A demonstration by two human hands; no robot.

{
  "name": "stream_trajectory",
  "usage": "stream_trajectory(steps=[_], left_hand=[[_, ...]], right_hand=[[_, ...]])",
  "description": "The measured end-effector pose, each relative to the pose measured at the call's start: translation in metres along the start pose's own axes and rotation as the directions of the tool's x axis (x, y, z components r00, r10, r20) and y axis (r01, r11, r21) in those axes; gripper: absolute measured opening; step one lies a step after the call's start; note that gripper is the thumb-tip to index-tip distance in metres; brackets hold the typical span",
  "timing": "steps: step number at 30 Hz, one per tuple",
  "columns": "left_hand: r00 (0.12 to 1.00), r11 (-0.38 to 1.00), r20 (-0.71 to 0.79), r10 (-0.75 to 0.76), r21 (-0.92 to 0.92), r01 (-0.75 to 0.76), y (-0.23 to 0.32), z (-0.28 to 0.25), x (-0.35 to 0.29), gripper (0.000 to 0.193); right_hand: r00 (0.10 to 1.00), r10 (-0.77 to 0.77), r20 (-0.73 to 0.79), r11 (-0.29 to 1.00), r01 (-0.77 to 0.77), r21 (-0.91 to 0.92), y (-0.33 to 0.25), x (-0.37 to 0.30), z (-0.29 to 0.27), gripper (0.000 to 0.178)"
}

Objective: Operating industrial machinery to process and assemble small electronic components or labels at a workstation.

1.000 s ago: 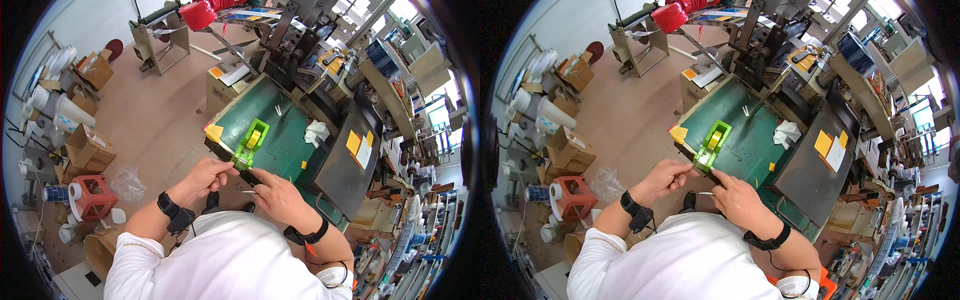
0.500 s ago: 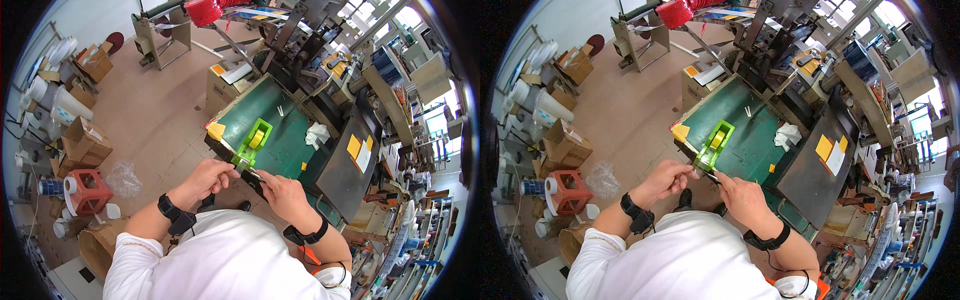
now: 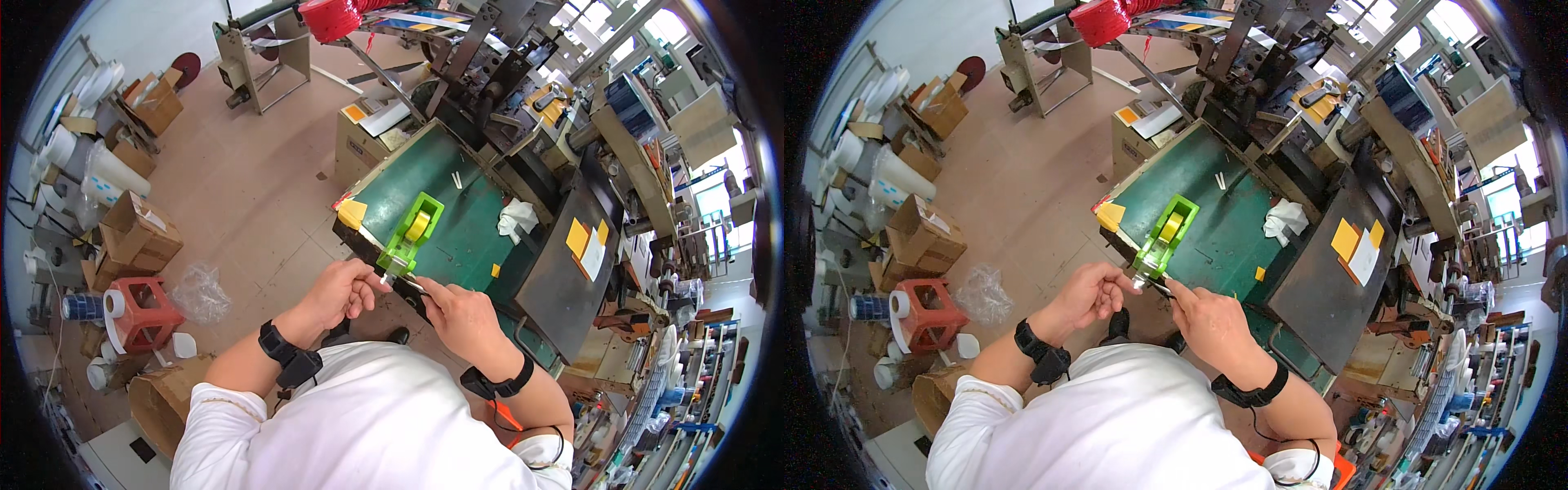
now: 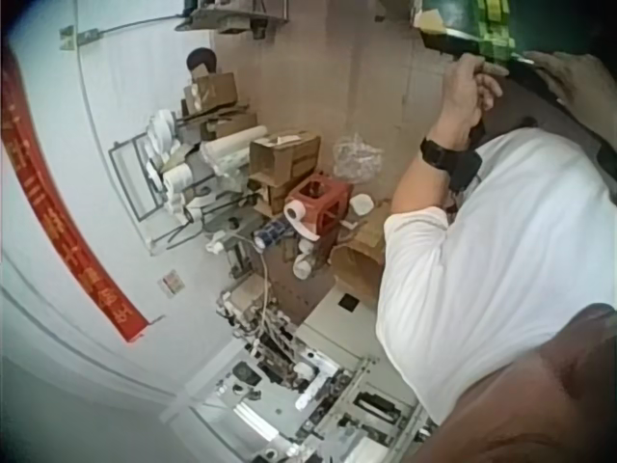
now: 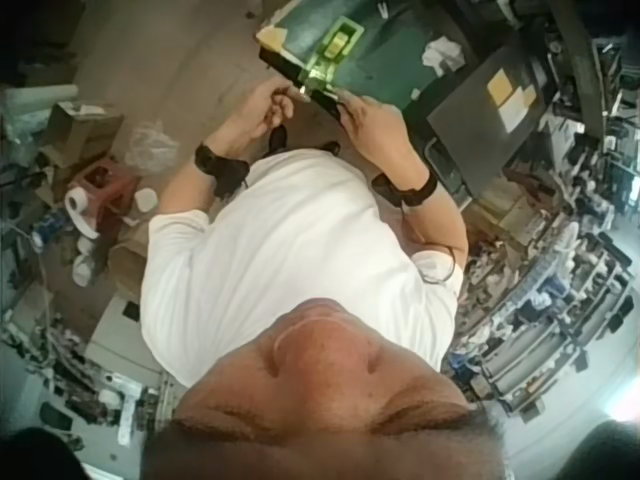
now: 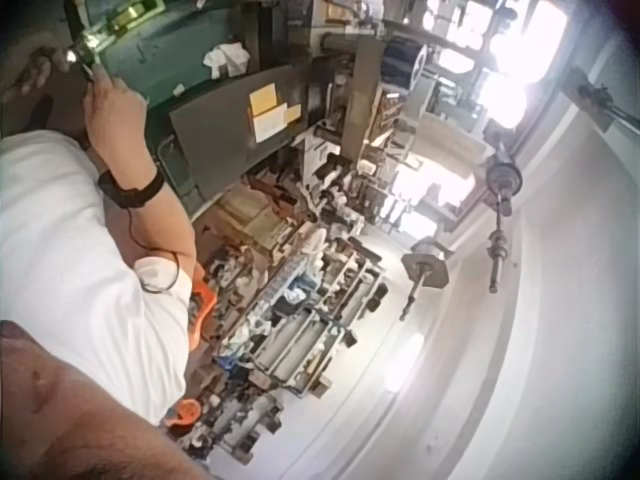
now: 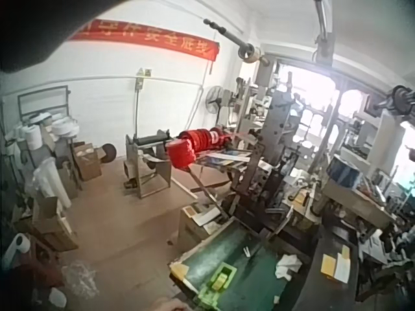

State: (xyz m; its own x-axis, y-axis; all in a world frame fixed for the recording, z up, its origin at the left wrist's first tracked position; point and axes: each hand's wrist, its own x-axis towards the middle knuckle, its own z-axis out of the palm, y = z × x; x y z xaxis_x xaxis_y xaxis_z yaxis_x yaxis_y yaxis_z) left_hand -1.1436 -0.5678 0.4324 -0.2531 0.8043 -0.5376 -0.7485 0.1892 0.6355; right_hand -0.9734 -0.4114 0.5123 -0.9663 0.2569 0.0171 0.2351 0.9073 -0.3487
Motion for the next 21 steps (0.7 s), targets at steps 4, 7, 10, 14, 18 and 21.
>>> stream_trajectory(steps=[4, 7, 10, 14, 18, 21], left_hand=[[1.000, 0.999, 0.016, 0.016, 0.038, -0.016, -0.001, 0.000, 0.000, 0.035], [0.998, 0.983, -0.032, 0.055, 0.179, -0.049, 0.002, 0.006, -0.005, 0.025], [0.993, 0.974, -0.049, 0.105, 0.207, -0.093, -0.008, 0.004, 0.000, 0.018], [0.987, 0.955, -0.080, 0.139, 0.274, -0.113, -0.010, 0.011, -0.004, 0.018], [0.971, 0.932, -0.099, 0.220, 0.315, -0.179, -0.014, 0.015, -0.006, 0.018], [0.968, 0.930, -0.108, 0.226, 0.319, -0.182, -0.015, 0.016, -0.006, 0.017]], right_hand=[[1.000, 0.001, 0.003, 1.000, -0.001, -0.009, -0.001, -0.001, 0.000, 0.028], [1.000, -0.001, 0.001, 1.000, 0.001, -0.015, -0.002, 0.000, 0.000, 0.028], [1.000, -0.018, -0.002, 1.000, 0.018, -0.019, -0.004, 0.002, 0.001, 0.027], [1.000, -0.025, 0.008, 0.999, 0.025, -0.035, -0.007, 0.002, 0.002, 0.028], [0.998, -0.047, 0.033, 0.997, 0.049, -0.061, -0.011, 0.002, 0.000, 0.029], [0.996, -0.048, 0.072, 0.994, 0.055, -0.092, -0.013, 0.003, -0.001, 0.030]])
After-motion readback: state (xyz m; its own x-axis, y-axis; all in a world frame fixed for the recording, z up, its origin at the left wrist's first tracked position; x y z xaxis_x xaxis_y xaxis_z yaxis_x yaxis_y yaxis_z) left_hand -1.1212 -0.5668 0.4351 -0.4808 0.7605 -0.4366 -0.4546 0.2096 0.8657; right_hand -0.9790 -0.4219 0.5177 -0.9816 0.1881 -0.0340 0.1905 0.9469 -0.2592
